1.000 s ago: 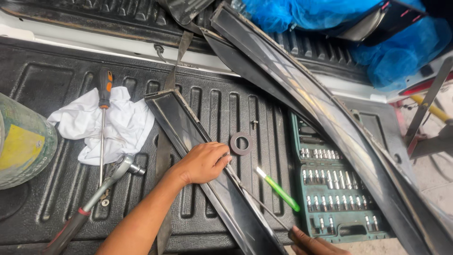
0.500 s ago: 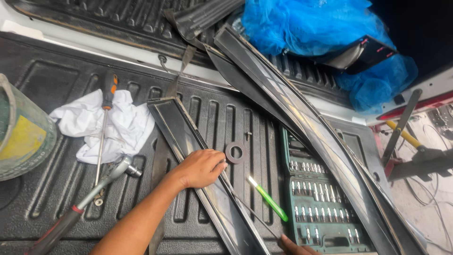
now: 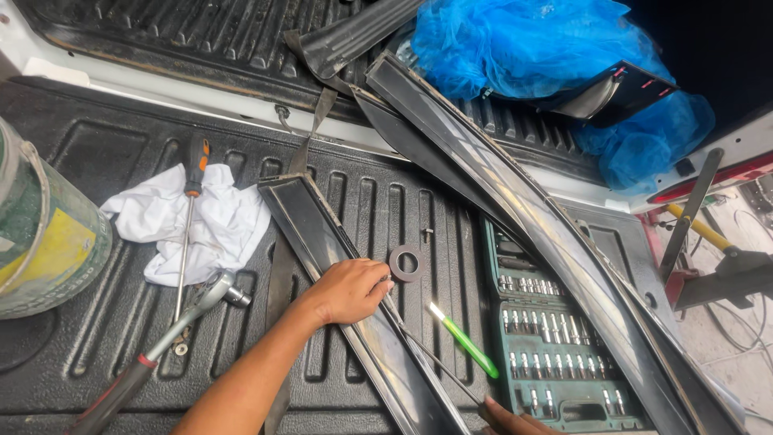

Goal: The person uses a green-handled scraper to remove hardened material from a long black plastic trim piece. They hold the trim steady with the left hand and scrape along its length with the right hand. The work is performed on the tailgate of a pickup truck with tools and a bucket nearby.

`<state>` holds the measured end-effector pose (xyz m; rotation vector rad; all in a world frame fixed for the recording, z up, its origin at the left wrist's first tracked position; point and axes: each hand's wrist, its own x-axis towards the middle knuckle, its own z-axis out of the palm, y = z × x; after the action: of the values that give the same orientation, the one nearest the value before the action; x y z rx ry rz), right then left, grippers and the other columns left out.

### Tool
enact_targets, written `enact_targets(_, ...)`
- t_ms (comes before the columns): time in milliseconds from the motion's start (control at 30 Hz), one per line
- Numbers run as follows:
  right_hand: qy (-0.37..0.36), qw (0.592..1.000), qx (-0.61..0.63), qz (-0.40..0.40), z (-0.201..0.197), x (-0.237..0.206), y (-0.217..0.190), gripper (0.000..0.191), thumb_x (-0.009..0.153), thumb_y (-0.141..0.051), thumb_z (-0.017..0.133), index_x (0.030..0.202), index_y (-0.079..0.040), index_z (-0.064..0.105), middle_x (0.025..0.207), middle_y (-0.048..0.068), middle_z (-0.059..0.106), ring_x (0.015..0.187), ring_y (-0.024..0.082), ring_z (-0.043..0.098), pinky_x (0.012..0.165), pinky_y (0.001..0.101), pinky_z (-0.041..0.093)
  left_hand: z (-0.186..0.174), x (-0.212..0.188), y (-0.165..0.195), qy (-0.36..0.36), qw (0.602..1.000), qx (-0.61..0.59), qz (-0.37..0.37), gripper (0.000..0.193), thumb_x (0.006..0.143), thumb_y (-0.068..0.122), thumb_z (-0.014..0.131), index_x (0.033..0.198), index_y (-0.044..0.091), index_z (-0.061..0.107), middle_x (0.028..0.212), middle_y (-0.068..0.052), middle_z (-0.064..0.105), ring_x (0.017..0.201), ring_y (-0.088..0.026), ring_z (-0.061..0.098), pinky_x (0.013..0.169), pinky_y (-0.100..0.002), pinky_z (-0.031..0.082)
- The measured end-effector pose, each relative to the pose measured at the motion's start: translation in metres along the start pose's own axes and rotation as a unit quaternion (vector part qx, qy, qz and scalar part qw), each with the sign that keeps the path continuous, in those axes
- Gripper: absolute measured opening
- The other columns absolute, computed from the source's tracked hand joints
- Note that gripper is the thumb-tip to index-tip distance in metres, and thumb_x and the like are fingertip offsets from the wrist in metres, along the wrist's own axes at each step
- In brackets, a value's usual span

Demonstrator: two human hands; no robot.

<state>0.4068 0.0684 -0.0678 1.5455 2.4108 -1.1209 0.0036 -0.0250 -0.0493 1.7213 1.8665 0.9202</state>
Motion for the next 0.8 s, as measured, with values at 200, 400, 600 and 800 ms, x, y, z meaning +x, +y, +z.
enact_targets(200,0.017,0.996,-0.060,-0.066,0.006,0.004,0.003,0.033,0.082,-0.028,0.079,0.114,-0.021,0.084,0.093,0.001,0.085,0.086,0.013,0.083,0.084,0.0273,0.063,-0.009,0.000,0.004,-0.026,0.999,-0.005,-0.022,0.026,0.097,0.028,0.053,0.092,0.004,0.062,0.093,-0.016,0.068,0.097,-0.036,0.065,0.086,-0.050,0.049)
enact_targets(400,0.013,0.995,-0.075,-0.067,-0.002,-0.004,-0.004,0.030,0.084,-0.023,0.078,0.114,-0.019,0.084,0.092,0.003,0.086,0.087,0.014,0.084,0.084,0.0282,0.062,-0.005,0.005,-0.008,0.003,1.000,-0.002,0.006,0.025,0.096,0.027,0.053,0.094,0.004,0.064,0.095,-0.016,0.069,0.098,-0.038,0.064,0.086,-0.051,0.049)
enact_targets(600,0.053,0.996,-0.041,-0.060,0.013,-0.010,-0.023,0.031,0.083,-0.024,0.079,0.114,-0.020,0.083,0.090,0.003,0.086,0.086,0.014,0.084,0.084,0.0282,0.062,-0.009,-0.011,-0.005,-0.010,1.000,-0.008,-0.010,0.026,0.096,0.027,0.053,0.093,0.004,0.063,0.094,-0.016,0.069,0.096,-0.038,0.065,0.085,-0.050,0.049)
enact_targets(800,0.094,0.994,-0.031,-0.056,0.040,-0.006,-0.031,0.032,0.083,-0.024,0.080,0.115,-0.021,0.083,0.088,0.003,0.086,0.085,0.014,0.083,0.083,0.0281,0.063,-0.013,-0.007,-0.005,0.005,1.000,-0.005,0.009,0.027,0.096,0.028,0.053,0.091,0.003,0.062,0.092,-0.017,0.069,0.096,-0.039,0.065,0.084,-0.050,0.049)
